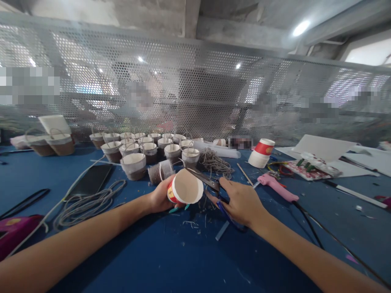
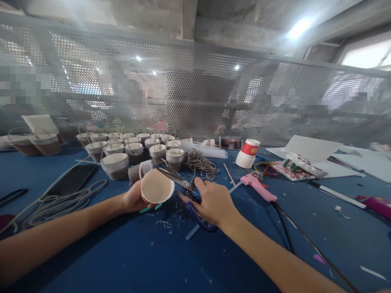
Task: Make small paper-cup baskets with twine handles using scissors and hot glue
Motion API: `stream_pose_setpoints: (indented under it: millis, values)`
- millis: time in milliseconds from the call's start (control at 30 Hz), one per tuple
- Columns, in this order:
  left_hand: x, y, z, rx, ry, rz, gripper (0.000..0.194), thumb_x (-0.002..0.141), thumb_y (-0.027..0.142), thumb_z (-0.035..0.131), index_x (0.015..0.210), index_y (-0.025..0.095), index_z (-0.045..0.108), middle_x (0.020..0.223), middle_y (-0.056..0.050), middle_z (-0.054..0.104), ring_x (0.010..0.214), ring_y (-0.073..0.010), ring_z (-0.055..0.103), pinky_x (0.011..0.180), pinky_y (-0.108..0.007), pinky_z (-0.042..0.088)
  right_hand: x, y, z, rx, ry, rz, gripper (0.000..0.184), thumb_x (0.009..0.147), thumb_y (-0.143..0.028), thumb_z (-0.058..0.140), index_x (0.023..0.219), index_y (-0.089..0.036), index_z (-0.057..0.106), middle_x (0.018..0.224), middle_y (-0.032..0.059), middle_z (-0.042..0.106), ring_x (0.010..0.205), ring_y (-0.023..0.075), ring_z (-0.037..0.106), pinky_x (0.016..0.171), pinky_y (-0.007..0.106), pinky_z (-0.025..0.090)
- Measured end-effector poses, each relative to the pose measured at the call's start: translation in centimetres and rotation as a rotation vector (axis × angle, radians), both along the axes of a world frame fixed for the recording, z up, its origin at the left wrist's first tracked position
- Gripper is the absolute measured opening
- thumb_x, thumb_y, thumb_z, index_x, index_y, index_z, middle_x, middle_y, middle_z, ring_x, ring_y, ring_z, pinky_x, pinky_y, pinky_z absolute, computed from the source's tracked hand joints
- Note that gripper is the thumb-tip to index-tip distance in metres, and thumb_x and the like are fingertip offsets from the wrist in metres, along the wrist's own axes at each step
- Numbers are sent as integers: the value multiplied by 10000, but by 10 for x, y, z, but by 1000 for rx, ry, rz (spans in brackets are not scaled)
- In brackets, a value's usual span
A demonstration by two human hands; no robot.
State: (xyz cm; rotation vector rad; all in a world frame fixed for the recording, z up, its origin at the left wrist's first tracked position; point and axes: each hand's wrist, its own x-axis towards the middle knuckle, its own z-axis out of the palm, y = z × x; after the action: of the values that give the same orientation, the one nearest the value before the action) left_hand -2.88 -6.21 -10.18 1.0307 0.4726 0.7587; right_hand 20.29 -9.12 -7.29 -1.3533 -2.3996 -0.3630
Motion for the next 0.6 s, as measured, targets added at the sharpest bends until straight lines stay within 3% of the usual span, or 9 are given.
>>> stream_pose_setpoints:
  millis: [367,600]
  values:
    - [-2,1,-1,-2,11,-12,444,749,539,482,835,108,546,569,-67,595,393,-119,512,356,-201,334,4,5,-5,45,-53,41,534,857,-634,227,780,-175,489,573,32,606,458,147,522,453,251,137]
    - [-1,2,2,-15,33,28,449,753,532,492,834,97,569,593,-81,601,416,-121,527,348,-183,318,5,7,-3,0,37,-35,378,884,-513,301,825,-179,468,672,40,624,564,169,565,482,244,202]
